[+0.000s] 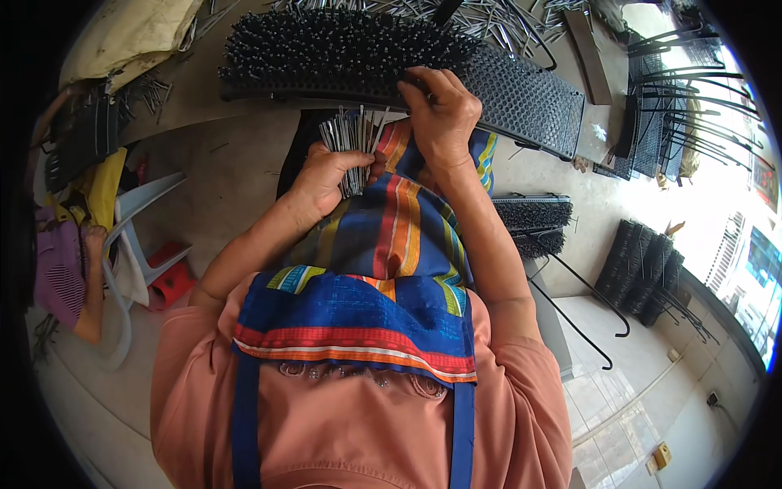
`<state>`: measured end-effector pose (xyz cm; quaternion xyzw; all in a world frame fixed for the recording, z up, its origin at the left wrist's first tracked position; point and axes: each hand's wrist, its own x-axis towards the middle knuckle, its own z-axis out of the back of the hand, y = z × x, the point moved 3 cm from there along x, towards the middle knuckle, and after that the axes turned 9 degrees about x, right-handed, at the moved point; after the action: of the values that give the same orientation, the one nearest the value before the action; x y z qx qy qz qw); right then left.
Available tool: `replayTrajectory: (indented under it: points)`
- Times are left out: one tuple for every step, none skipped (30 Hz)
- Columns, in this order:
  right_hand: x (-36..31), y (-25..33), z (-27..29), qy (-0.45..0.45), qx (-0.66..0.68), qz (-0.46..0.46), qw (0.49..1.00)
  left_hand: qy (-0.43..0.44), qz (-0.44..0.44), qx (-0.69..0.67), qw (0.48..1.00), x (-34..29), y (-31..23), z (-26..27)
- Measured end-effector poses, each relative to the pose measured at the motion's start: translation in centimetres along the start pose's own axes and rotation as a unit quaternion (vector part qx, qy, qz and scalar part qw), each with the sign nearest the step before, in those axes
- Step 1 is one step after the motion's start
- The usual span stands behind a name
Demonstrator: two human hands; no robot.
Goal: Inserting thin metal rods into a perforated base to assemble a brush-like component.
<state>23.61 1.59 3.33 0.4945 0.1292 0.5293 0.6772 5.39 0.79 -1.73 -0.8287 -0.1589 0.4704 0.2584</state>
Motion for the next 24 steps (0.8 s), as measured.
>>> replayTrajectory:
  points:
    - [0.0,0.0,0.0,-0.014,0.051,0.023,0.998,0.002,0.002,-0.002,1.0,0.0,-0.1,-0.1]
    - [0.2,-0.2,0.0,-0.015,0.05,0.022,0.998,0.005,0.005,-0.004,1.0,0.0,-0.3,-0.2]
    - [0.5,-0.2,0.0,0.004,0.015,0.039,0.999,0.005,0.007,-0.004,1.0,0.1,-0.2,-0.2]
    - [0.6,-0.1,-0.1,0.024,-0.021,0.056,0.998,0.008,0.015,-0.019,1.0,0.3,-0.3,-0.1]
    - [0.8,-0.1,-0.1,0.023,-0.022,0.053,0.998,0.011,0.022,-0.034,0.999,0.3,-0.2,-0.2]
    - [1.1,0.0,-0.2,0.038,-0.051,0.055,0.996,0.012,0.023,-0.032,0.999,0.3,-0.3,-0.3]
    - [1.2,0.0,-0.3,0.053,-0.081,0.058,0.994,0.011,0.024,-0.033,0.999,0.3,-0.4,-0.4]
    - [1.0,0.2,-0.1,0.051,-0.081,0.056,0.994,0.009,0.025,-0.034,0.999,0.3,-0.5,-0.6]
    - [0.6,0.5,0.1,0.068,-0.103,0.071,0.99,0.01,0.026,-0.033,0.999,0.3,-0.5,-0.7]
    - [0.1,0.8,0.2,0.085,-0.125,0.085,0.985,0.014,0.018,-0.046,0.999,0.3,-0.6,-0.8]
    - [-0.4,0.6,0.3,0.085,-0.125,0.085,0.985,0.017,0.011,-0.058,0.998,0.3,-0.7,-0.9]
    - [-1.1,0.2,0.7,0.067,-0.061,0.058,0.994,0.018,0.012,-0.058,0.998,0.2,-0.7,-1.0]
    - [-1.7,-0.1,1.0,0.048,0.003,0.03,0.998,0.042,-0.009,-0.045,0.998,0.2,-0.9,-1.2]
    - [-2.1,-0.1,1.2,0.047,0.003,0.03,0.998,0.066,-0.03,-0.032,0.997,0.1,-1.0,-1.4]
    - [-2.8,-0.9,0.9,0.122,0.16,-0.157,0.967,0.068,-0.028,-0.031,0.997,0.1,-1.0,-1.7]
    - [-3.7,-1.5,0.3,0.189,0.308,-0.333,0.871,0.069,-0.03,-0.011,0.997,0.1,-0.9,-2.0]
    - [-4.0,-1.8,0.4,0.186,0.308,-0.334,0.871,0.069,-0.033,0.008,0.997,0.1,-0.9,-2.3]
    - [-4.4,-2.2,0.3,0.165,0.353,-0.372,0.842,0.07,-0.032,0.01,0.997,0.1,-0.8,-2.6]
    - [-4.7,-2.4,0.2,0.142,0.397,-0.408,0.81,0.049,-0.028,-0.012,0.998,0.2,-0.6,-2.7]
    - [-4.7,-2.5,0.4,0.141,0.397,-0.408,0.81,0.028,-0.024,-0.033,0.999,0.2,-0.5,-2.7]
    - [-4.1,-2.2,1.0,0.091,0.37,-0.383,0.842,0.027,-0.024,-0.032,0.999,0.4,-0.3,-2.5]
    - [-3.6,-1.9,1.8,0.041,0.34,-0.356,0.869,0.006,-0.035,-0.013,0.999,0.7,0.1,-2.0]
    - [-3.2,-1.8,2.4,-0.009,0.309,-0.327,0.893,-0.016,-0.046,0.007,0.999,0.9,0.3,-1.5]
    - [-2.7,-2.0,3.2,-0.069,0.317,-0.28,0.903,-0.015,-0.046,0.008,0.999,0.8,0.2,-1.6]
